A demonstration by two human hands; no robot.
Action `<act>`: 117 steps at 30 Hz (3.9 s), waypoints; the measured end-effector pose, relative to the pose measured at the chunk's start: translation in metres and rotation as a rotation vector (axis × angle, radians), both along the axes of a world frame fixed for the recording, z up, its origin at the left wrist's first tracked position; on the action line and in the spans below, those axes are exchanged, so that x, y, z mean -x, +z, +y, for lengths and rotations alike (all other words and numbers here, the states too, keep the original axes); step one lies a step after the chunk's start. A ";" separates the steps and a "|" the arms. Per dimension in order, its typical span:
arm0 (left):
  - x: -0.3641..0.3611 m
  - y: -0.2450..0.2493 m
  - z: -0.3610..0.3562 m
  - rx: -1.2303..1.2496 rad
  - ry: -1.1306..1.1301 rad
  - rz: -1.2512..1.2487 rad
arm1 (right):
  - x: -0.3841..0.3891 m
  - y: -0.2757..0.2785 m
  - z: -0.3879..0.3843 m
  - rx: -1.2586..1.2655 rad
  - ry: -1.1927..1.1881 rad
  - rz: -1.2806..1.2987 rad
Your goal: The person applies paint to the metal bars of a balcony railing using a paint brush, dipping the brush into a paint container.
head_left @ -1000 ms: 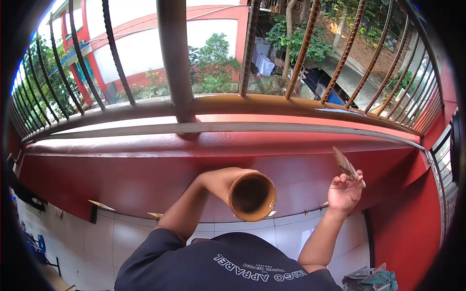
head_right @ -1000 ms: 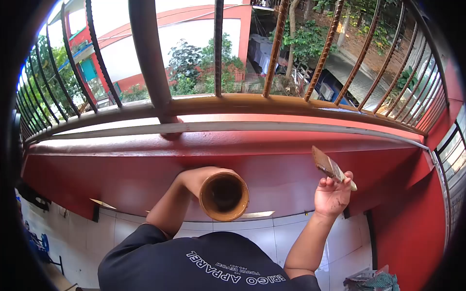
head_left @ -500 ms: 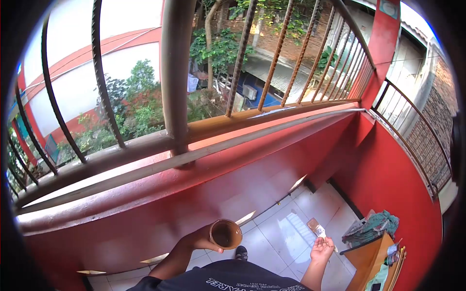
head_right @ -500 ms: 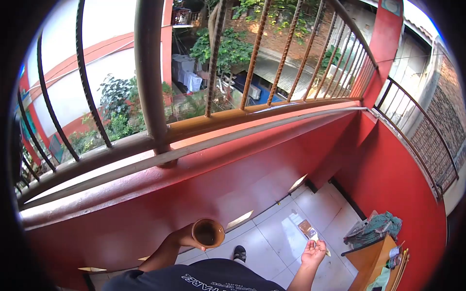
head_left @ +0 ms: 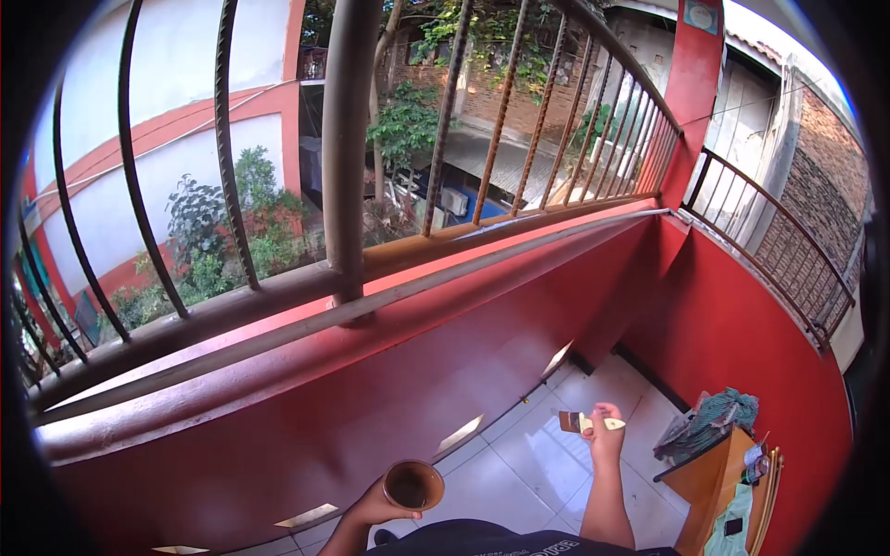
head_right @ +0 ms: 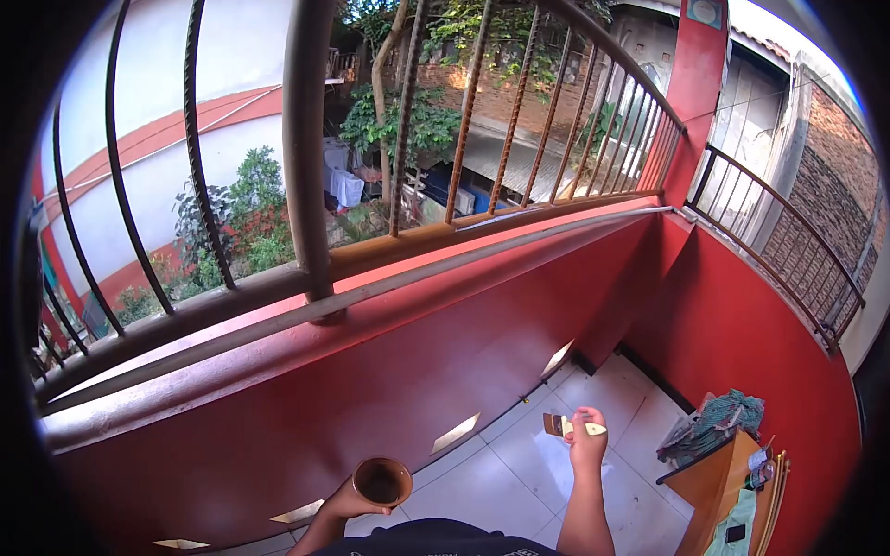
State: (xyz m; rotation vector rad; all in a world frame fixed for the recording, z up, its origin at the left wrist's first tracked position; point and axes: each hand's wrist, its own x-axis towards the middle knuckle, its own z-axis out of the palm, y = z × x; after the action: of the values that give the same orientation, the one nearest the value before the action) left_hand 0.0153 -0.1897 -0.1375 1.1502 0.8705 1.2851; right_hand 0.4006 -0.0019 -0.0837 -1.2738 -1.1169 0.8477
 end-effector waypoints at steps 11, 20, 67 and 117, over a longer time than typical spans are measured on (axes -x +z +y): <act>-0.100 0.000 0.008 -0.106 0.205 -0.093 | -0.086 -0.020 0.012 -0.024 -0.151 -0.284; -0.207 0.006 0.073 -0.166 0.235 -0.158 | -0.273 -0.127 -0.021 0.220 -0.333 -0.170; -0.228 0.085 0.074 -0.163 0.259 -0.211 | -0.278 -0.166 -0.031 0.410 0.120 -0.094; -0.066 0.065 0.133 -0.361 0.345 0.323 | 0.071 0.127 -0.014 -0.089 0.400 0.197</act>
State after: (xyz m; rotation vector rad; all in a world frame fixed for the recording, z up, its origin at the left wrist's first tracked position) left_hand 0.0815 -0.0564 -0.0720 1.5720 1.1403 1.6100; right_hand 0.3293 -0.0164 0.0438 -0.8831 -1.2532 1.1794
